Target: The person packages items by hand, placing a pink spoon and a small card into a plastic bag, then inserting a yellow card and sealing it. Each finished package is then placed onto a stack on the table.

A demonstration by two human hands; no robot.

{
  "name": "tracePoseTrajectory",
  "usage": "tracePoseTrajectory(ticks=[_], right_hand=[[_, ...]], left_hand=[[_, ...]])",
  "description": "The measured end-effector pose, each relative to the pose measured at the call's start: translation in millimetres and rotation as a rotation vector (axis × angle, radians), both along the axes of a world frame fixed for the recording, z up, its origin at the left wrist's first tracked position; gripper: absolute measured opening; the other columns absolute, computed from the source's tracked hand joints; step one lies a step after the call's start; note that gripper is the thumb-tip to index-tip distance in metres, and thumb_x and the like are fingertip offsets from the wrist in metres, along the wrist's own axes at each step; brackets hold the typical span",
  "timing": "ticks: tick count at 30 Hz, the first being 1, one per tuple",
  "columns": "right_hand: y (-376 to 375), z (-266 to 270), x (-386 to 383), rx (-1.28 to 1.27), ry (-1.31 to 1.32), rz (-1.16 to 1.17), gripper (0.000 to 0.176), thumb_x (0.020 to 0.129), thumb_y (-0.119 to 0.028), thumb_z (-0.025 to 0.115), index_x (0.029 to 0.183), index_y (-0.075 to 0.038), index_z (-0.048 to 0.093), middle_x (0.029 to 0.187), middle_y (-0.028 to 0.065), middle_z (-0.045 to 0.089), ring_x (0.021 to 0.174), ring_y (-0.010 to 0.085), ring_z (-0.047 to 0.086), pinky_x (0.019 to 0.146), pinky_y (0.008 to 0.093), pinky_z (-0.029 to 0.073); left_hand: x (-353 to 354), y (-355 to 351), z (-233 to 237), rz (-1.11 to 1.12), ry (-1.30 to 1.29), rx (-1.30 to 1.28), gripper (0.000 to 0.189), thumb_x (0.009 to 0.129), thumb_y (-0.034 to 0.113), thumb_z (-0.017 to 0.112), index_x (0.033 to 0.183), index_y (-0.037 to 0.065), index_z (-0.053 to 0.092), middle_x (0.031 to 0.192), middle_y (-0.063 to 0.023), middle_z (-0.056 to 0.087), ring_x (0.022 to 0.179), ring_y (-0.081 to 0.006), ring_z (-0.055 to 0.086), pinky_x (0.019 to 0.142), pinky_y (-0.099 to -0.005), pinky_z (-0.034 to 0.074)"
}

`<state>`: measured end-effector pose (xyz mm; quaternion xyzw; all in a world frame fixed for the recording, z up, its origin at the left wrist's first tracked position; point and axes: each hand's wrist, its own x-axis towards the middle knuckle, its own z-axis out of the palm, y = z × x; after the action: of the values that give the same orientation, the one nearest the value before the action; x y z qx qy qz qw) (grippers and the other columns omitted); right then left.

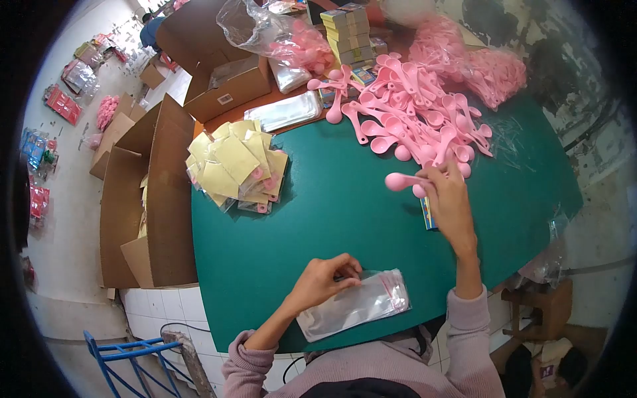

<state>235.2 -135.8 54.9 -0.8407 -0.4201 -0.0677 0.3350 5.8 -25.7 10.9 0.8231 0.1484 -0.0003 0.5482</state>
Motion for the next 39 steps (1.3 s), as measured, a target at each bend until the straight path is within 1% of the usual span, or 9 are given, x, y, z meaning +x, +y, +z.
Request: tracePoseTrajectory(ticks=[2,5,10,16,26,31,35,37,39], right_hand=[[-6,6,-10,0.030,0.248,0.159,0.013,0.077,-0.007,0.060,0.090,-0.003,0.060,0.081,0.0097,0.054,0.071,0.0225,0.058,0.063,0.0316,0.045],[-7,8,-31,0.135,0.397,0.095,0.013,0.075,-0.006,0.063,0.087,-0.001,0.059,0.079,0.0097,0.057,0.068,0.0173,0.058,0.060,0.0288,0.044],[-4,1,-51,0.180,0.355,0.056,0.027,0.077,-0.022,0.069,0.068,-0.001,0.054,0.047,0.0014,0.050,0.039,0.0061,0.044,0.038,0.0218,0.032],[6,2,-64,0.254,0.550,0.030,0.025,0.078,-0.023,0.068,0.069,-0.002,0.058,0.047,-0.0003,0.051,0.038,0.0027,0.042,0.036,0.0191,0.029],[13,3,-71,0.063,0.423,0.183,0.026,0.079,-0.021,0.067,0.069,0.001,0.058,0.049,0.0036,0.052,0.042,0.0102,0.047,0.040,0.0254,0.036],[20,10,-73,0.000,0.657,0.464,0.022,0.086,-0.022,0.057,0.091,0.000,0.059,0.064,0.0088,0.057,0.048,0.0147,0.051,0.047,0.0272,0.042],[21,16,-77,-0.025,0.617,0.538,0.032,0.089,-0.027,0.051,0.106,-0.001,0.055,0.083,0.0134,0.058,0.060,0.0177,0.055,0.057,0.0280,0.045],[18,14,-77,0.080,0.327,0.806,0.041,0.089,-0.033,0.050,0.111,0.001,0.053,0.100,0.0162,0.054,0.079,0.0219,0.055,0.069,0.0309,0.046],[12,15,-72,0.176,0.526,0.799,0.045,0.088,-0.037,0.050,0.112,0.001,0.052,0.104,0.0164,0.051,0.086,0.0242,0.053,0.074,0.0322,0.045]], left_hand=[[-2,4,4,0.072,0.044,-0.123,0.015,0.077,0.010,0.064,0.084,0.003,0.052,0.083,-0.0074,0.066,0.075,-0.0186,0.065,0.063,-0.0279,0.049],[-4,12,-5,0.099,-0.079,-0.282,0.012,0.080,0.008,0.061,0.081,0.002,0.051,0.090,-0.0088,0.066,0.080,-0.0154,0.064,0.066,-0.0266,0.050],[-6,31,-17,0.224,-0.168,-0.779,0.018,0.085,0.005,0.056,0.096,0.002,0.043,0.092,-0.0185,0.064,0.085,-0.0170,0.062,0.073,-0.0266,0.049],[-7,33,-3,0.341,-0.105,-0.760,0.022,0.081,0.005,0.062,0.097,0.001,0.047,0.089,-0.0135,0.065,0.082,-0.0128,0.061,0.071,-0.0229,0.047],[-2,28,0,0.334,-0.170,-0.761,0.031,0.084,0.010,0.059,0.112,-0.002,0.050,0.101,-0.0108,0.061,0.085,-0.0126,0.058,0.077,-0.0239,0.046],[-5,29,-9,0.101,-0.045,-0.483,0.034,0.091,0.023,0.049,0.112,-0.003,0.055,0.094,-0.0050,0.061,0.082,-0.0097,0.053,0.074,-0.0248,0.044],[-7,31,11,0.087,-0.123,-0.547,0.035,0.092,0.025,0.046,0.110,-0.003,0.057,0.090,-0.0027,0.059,0.081,-0.0082,0.050,0.072,-0.0223,0.042],[-9,35,23,0.110,-0.113,-0.678,0.035,0.092,0.026,0.046,0.110,-0.003,0.056,0.093,-0.0068,0.060,0.081,-0.0110,0.055,0.072,-0.0228,0.046],[-6,33,25,0.115,-0.201,-0.622,0.036,0.092,0.027,0.046,0.107,-0.004,0.056,0.097,-0.0119,0.061,0.080,-0.0135,0.058,0.067,-0.0259,0.049]])
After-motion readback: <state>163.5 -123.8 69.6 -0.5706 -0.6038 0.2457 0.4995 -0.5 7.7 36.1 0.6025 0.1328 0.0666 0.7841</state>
